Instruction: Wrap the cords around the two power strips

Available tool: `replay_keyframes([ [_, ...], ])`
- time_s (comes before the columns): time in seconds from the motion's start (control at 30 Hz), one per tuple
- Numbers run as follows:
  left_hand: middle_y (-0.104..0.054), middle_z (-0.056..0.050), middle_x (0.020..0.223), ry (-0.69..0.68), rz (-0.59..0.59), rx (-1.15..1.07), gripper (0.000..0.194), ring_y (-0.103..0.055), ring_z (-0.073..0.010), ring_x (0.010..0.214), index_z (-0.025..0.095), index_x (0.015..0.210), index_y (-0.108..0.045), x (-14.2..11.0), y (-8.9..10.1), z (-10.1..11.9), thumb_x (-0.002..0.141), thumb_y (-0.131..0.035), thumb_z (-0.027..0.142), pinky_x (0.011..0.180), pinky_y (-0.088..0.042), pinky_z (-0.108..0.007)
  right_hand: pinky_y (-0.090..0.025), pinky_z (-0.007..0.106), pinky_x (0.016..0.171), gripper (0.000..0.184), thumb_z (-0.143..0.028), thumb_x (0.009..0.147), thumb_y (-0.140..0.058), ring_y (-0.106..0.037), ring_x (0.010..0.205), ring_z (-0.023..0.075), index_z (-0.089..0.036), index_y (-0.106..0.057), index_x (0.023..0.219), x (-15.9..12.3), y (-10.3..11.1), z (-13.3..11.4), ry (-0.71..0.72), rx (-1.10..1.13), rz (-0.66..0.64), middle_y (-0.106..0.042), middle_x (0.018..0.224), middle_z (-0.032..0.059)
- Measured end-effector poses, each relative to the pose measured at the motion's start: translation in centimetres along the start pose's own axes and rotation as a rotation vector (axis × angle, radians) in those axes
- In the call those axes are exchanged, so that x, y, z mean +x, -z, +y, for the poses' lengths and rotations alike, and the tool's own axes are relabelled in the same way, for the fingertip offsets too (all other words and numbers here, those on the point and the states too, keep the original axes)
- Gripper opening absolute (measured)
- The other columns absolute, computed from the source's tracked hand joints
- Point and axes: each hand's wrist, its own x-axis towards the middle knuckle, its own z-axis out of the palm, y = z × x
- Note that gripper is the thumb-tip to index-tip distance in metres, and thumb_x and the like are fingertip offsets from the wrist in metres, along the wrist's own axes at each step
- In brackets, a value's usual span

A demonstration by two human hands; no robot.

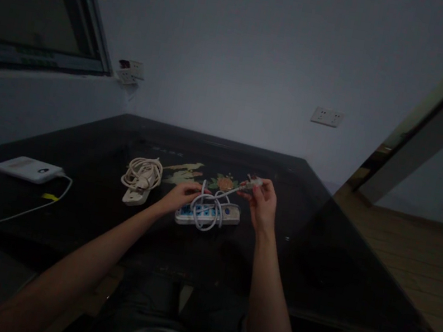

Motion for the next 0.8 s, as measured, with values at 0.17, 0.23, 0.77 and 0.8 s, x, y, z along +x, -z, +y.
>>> replay_keyframes([
  [0.17, -0.070, -0.007, 0.104, 0.077, -0.005, -0.105, 0.028, -0.061, -0.0217, 0.099, 0.015, 0.104, -0.069, 0.0, -0.2, -0.3, 0.085, -0.051, 0.026, 0.089, -0.045, -0.033, -0.056, 0.036, 0.073, 0.035, -0.030, 0.057, -0.083, -0.065, 0.085, 0.0197, -0.025, -0.061, 0.084, -0.7, -0.2, -0.4, -0.008, -0.033, -0.133, -0.068, 0.087, 0.0003],
  [0.23, -0.070, -0.007, 0.105, 0.073, 0.011, -0.117, 0.028, -0.061, -0.0218, 0.100, 0.015, 0.104, -0.069, 0.0, -0.2, -0.5, 0.085, -0.051, 0.027, 0.091, -0.045, -0.034, -0.054, 0.037, 0.076, 0.035, -0.028, 0.056, -0.083, -0.065, 0.083, 0.0201, -0.025, -0.063, 0.085, -0.8, 0.0, -0.3, -0.048, -0.082, -0.206, -0.069, 0.087, 0.0015],
  [0.77, -0.072, -0.008, 0.101, 0.037, -0.059, -0.073, 0.025, -0.064, -0.0233, 0.097, 0.016, 0.098, -0.072, -0.1, 0.2, 0.1, 0.082, -0.058, 0.030, 0.090, -0.046, -0.036, -0.047, 0.038, 0.089, 0.035, -0.018, 0.067, -0.075, -0.061, 0.099, 0.0202, -0.025, -0.066, 0.099, -1.1, -0.9, 0.8, -0.096, -0.491, -0.640, -0.067, 0.104, 0.0034],
  [0.8, -0.072, -0.007, 0.101, 0.041, -0.069, -0.064, 0.026, -0.064, -0.0234, 0.098, 0.016, 0.098, -0.072, -0.2, 0.3, 0.1, 0.082, -0.059, 0.031, 0.090, -0.046, -0.036, -0.045, 0.039, 0.093, 0.031, -0.018, 0.068, -0.075, -0.060, 0.103, 0.0211, -0.025, -0.067, 0.097, -1.1, -1.1, 0.9, -0.066, -0.518, -0.666, -0.066, 0.107, 0.0038],
])
